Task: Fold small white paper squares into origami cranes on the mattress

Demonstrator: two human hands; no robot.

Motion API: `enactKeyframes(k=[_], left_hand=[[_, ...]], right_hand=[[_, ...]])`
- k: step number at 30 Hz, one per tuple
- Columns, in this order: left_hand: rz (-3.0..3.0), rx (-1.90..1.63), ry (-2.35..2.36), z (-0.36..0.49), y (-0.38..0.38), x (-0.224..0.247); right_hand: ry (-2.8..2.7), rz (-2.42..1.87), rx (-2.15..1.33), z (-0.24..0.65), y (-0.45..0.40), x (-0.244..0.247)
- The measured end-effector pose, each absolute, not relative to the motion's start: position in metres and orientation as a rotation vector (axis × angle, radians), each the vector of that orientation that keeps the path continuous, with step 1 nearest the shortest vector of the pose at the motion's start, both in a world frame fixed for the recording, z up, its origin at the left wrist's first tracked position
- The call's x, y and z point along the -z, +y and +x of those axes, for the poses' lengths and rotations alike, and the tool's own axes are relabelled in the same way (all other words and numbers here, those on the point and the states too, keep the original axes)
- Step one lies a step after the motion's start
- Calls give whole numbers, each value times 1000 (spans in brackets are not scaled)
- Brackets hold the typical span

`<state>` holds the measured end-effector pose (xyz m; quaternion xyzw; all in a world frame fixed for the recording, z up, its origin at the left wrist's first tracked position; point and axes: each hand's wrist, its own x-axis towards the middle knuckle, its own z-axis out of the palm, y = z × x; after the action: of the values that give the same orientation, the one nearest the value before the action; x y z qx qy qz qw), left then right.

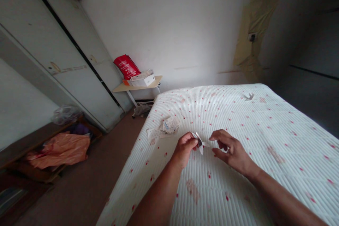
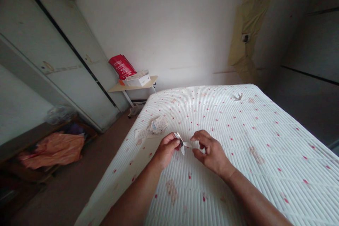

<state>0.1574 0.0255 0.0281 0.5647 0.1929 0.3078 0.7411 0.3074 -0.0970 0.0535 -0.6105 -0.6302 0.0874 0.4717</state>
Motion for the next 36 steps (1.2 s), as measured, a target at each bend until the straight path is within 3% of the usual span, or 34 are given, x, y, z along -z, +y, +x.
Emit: enactKeyframes(k=[7, 16, 26, 36], left_hand=[[1250, -647, 419, 161, 24, -27], [1313, -509, 448, 162, 26, -34], [1768, -249, 497, 176, 38, -34], [2405, -197, 865, 182, 22, -40]], right_hand=[[-1753, -1652, 180, 294, -94, -47], [-1810, -1541, 643, 299, -91, -44], [-1900, -1655, 586, 300, -93, -34], [-2101, -1746, 425, 308, -100, -21]])
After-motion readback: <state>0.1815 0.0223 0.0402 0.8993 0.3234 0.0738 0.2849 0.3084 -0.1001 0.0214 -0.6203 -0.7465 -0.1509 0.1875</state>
